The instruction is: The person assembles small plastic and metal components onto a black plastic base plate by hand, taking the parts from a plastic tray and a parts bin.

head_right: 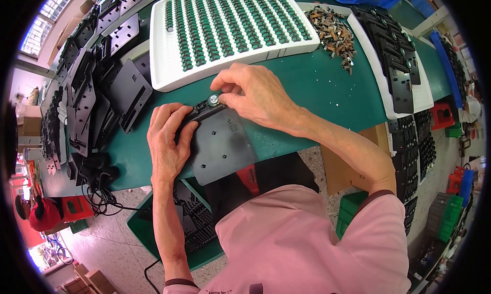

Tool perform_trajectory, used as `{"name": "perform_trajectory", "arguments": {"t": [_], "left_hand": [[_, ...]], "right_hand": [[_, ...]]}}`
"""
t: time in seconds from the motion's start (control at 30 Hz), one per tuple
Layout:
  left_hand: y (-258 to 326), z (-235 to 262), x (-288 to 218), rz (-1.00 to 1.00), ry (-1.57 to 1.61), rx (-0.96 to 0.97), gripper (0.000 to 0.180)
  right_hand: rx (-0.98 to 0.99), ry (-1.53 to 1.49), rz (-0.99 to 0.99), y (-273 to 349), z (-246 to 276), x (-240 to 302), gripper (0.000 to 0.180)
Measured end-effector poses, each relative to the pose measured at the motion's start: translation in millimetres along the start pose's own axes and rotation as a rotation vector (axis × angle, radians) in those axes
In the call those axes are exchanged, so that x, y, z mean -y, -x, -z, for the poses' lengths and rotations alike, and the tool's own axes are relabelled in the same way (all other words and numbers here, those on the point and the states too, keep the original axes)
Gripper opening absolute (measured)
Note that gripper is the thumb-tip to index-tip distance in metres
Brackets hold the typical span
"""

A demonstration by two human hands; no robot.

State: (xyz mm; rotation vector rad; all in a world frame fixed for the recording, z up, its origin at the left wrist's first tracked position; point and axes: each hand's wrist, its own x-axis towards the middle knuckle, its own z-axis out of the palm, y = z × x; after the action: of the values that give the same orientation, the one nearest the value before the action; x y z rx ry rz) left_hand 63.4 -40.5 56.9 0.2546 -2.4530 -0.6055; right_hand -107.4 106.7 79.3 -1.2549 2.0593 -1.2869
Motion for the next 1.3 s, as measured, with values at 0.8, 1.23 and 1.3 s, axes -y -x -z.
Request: {"name": "perform_trajectory", "arguments": {"t": [0.8, 1.23, 1.3], "left_hand": [[5, 4, 0, 0.001, -0.013, -0.007, 0.028], [-1, 1, 2, -0.042, 0.017, -0.036, 0.03], [-1, 1, 3, -0.046, 0.011, -0.031, 0.03]], "right_hand": [[-0.099, 0.278, 0.311, -140, -14, 22, 0.022], [-0.226, 0.43, 0.31, -176, -25, 8, 0.027], [-0.2, 0.385, 0.293, -143, -9, 19, 0.027]]}}
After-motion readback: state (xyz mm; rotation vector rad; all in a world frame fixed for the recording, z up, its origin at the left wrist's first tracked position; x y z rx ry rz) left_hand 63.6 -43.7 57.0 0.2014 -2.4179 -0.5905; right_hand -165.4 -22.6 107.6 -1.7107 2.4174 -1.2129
